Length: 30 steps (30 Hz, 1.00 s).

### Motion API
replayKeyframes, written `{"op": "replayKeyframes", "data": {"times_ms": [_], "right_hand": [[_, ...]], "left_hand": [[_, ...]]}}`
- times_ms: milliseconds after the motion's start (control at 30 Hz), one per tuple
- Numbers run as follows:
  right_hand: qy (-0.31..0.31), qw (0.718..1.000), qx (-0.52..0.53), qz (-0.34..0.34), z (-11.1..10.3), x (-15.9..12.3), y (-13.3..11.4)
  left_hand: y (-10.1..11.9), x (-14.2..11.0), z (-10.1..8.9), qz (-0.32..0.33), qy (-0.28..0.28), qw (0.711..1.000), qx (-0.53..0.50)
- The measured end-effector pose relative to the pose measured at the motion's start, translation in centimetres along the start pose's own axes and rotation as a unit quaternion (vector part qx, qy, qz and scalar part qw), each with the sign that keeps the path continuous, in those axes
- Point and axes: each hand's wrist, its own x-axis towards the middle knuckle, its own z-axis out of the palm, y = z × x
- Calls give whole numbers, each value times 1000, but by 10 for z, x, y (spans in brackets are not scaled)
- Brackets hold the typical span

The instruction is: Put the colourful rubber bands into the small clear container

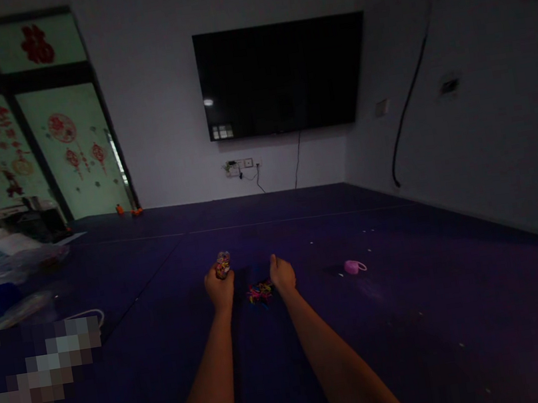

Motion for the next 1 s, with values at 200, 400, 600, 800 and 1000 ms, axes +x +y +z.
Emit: {"op": "replayKeyframes", "data": {"times_ms": [200,400,600,800,1000], "right_hand": [[-134,990,15,-32,19,-4,-6],[-215,975,54,-26,19,-11,-7],[-204,975,69,-49,13,-3,-8],[-240,967,29,-82,22,-15,-9],[-190,977,30,-92,10,-23,-17]], "left_hand": [[0,0,1,-21,19,999,-23],[1,1,2,-36,20,998,-36],[4,0,0,-47,20,998,-45],[10,-1,-3,-47,12,997,-53],[11,-2,-5,-48,16,997,-50]]}}
